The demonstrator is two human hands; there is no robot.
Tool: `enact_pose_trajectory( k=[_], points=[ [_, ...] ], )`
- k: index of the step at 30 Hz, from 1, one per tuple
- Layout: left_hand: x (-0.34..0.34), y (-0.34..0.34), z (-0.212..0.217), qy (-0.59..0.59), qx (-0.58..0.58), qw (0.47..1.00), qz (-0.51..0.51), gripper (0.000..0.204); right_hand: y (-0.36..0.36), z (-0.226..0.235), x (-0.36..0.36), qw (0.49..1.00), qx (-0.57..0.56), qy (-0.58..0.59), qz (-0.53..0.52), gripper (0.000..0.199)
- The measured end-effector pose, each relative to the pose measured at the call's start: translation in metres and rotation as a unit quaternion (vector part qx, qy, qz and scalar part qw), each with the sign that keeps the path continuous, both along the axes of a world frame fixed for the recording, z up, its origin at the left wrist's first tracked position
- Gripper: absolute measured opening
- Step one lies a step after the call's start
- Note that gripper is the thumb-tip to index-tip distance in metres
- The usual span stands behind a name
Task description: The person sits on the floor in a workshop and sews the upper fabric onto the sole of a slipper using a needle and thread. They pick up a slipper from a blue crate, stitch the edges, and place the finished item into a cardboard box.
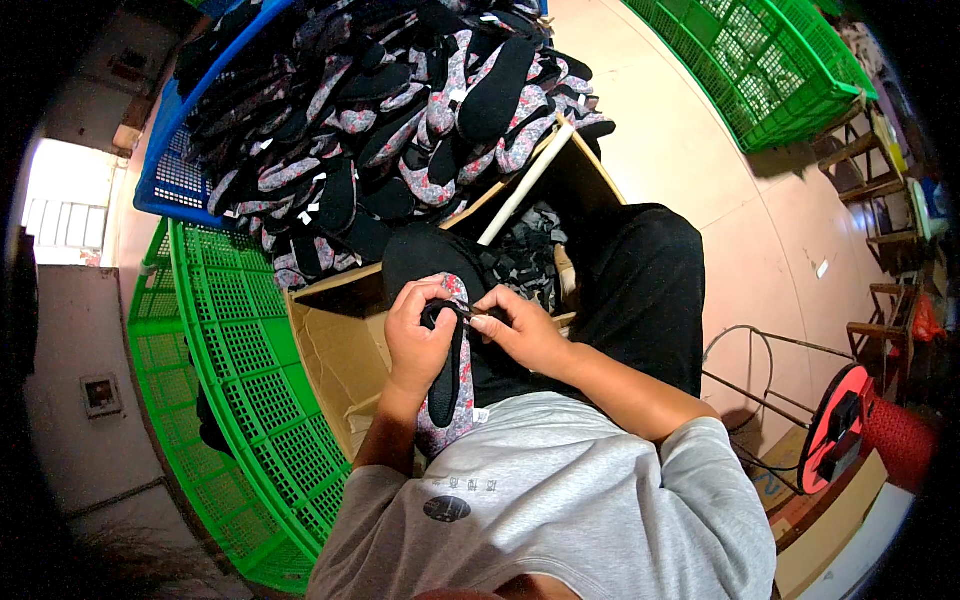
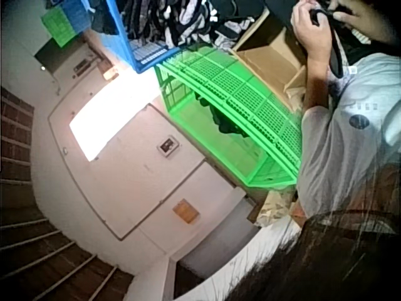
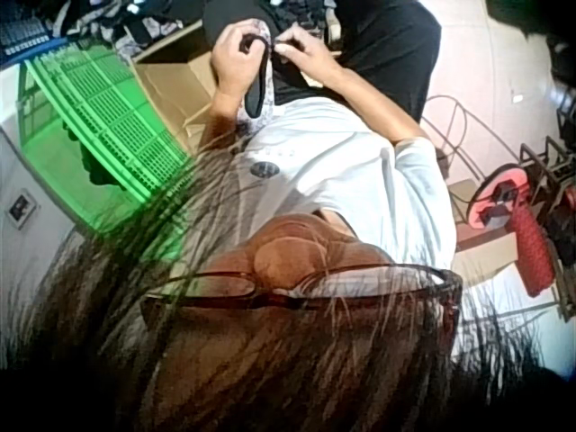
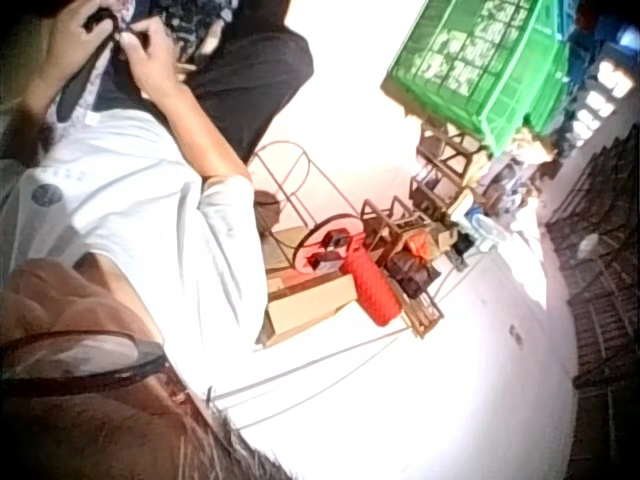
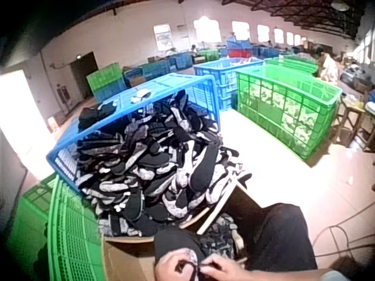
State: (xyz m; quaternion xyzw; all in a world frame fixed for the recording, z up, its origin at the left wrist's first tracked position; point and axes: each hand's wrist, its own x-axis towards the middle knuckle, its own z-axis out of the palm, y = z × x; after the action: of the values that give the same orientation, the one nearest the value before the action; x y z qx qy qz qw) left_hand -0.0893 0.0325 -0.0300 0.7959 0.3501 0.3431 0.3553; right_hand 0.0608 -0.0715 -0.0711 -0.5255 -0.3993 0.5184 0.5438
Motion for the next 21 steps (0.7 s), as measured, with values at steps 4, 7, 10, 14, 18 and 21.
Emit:
enact_pose_trajectory(
  k=[4,7,10,14,18,21],
  points=[
    [-0.001,0.001,-0.006,0.019,0.013,1.0,0.01,0.017,0.001,-0.005,-0.01,0.999,0.009,-0.019,-0.034,0.02],
    [-0.001,0.001,-0.006,0.025,0.024,0.999,0.011,0.018,0.001,-0.005,-0.015,0.998,0.012,-0.022,-0.051,0.019],
    [0.001,0.001,-0.005,0.032,0.033,0.999,0.011,0.018,0.001,-0.004,-0.018,0.998,0.001,0.004,-0.061,0.017],
    [0.001,0.0,-0.002,0.035,0.051,0.998,0.011,0.016,-0.001,-0.005,-0.023,0.996,-0.008,0.06,-0.066,0.014],
    [0.003,0.0,0.002,0.038,0.059,0.997,0.007,0.016,-0.001,-0.003,-0.025,0.995,-0.01,0.071,-0.07,0.012],
    [0.003,-0.001,0.003,0.045,0.063,0.997,0.009,0.016,-0.001,-0.001,-0.026,0.994,-0.015,0.081,-0.072,0.011]
  ],
)
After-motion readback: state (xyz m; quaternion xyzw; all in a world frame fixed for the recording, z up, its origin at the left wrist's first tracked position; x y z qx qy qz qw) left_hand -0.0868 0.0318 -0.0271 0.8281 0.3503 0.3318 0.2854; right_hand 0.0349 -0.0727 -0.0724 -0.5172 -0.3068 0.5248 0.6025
